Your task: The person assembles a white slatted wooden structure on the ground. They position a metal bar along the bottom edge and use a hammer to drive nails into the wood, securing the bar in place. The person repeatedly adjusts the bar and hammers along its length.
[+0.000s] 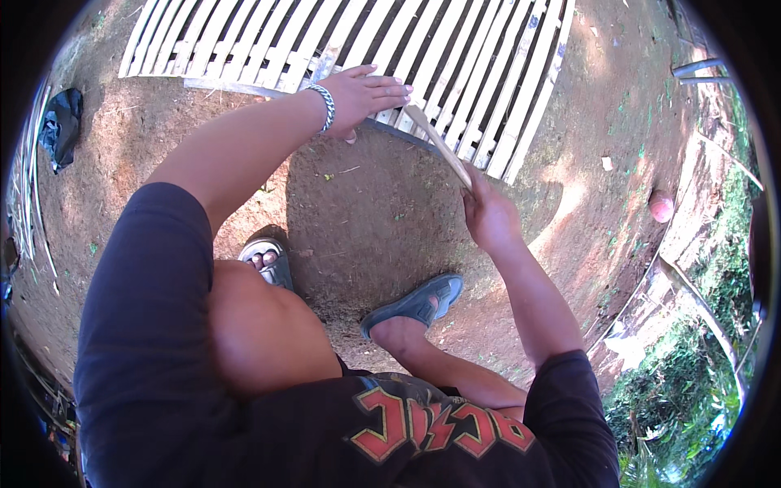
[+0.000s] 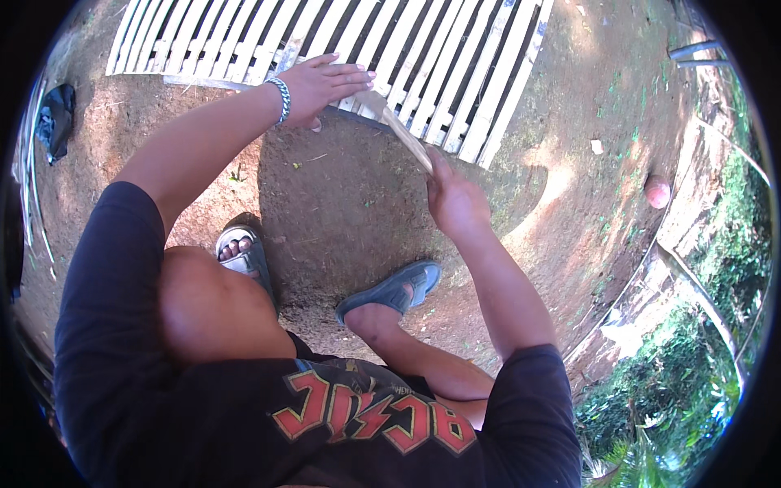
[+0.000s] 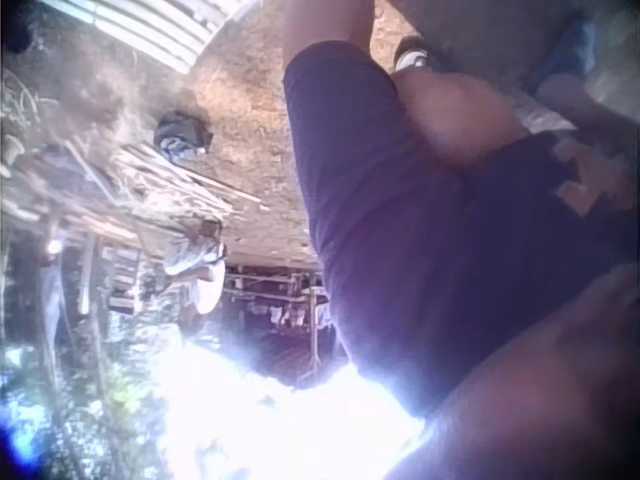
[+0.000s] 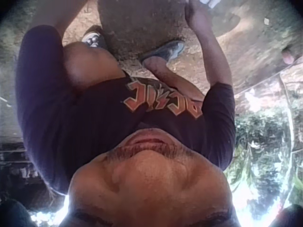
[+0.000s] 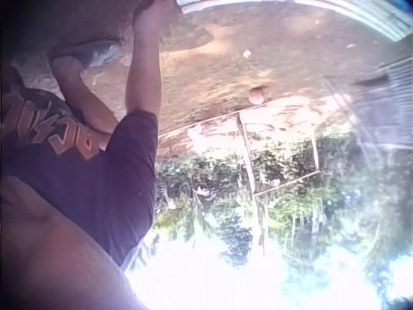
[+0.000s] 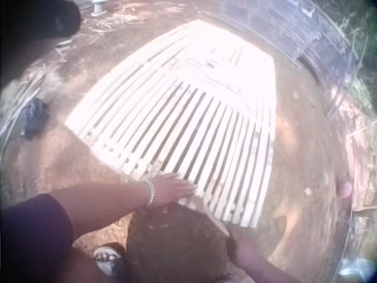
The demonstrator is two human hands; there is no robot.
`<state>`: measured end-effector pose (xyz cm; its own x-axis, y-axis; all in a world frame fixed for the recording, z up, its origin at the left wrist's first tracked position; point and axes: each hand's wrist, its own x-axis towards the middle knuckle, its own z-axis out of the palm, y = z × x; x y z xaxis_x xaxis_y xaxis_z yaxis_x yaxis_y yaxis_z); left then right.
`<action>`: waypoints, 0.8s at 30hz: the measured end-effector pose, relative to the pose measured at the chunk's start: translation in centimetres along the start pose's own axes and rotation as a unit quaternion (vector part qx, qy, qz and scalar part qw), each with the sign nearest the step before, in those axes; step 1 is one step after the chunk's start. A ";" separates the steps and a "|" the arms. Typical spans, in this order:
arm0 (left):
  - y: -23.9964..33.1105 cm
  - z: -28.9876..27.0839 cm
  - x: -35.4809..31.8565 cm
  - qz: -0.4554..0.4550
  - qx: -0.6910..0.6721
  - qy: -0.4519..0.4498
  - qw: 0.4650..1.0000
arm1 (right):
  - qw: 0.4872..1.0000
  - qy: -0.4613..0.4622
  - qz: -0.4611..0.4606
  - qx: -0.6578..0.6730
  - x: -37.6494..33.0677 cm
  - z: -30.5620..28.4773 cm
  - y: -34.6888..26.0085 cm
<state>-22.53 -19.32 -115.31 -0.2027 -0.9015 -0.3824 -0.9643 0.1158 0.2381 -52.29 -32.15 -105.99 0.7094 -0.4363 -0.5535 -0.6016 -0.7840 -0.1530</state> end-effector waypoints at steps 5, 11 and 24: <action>-0.2 0.5 -0.2 -0.015 0.015 -0.015 1.000 | 0.984 0.134 -0.095 0.069 -0.8 -1.8 -3.2; -0.1 0.5 0.2 0.015 -0.010 0.015 1.000 | 0.999 -0.004 0.031 0.015 -0.2 0.6 -0.6; -0.4 -0.1 -0.1 0.002 0.010 -0.018 1.000 | 0.991 0.132 -0.003 0.014 -0.8 0.5 -1.4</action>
<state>-22.06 -19.32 -115.27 -0.2114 -0.8854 -0.4141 -0.9669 0.1275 0.2209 -52.19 -30.50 -105.75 0.7821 -0.5348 -0.3198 -0.6044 -0.7761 -0.1802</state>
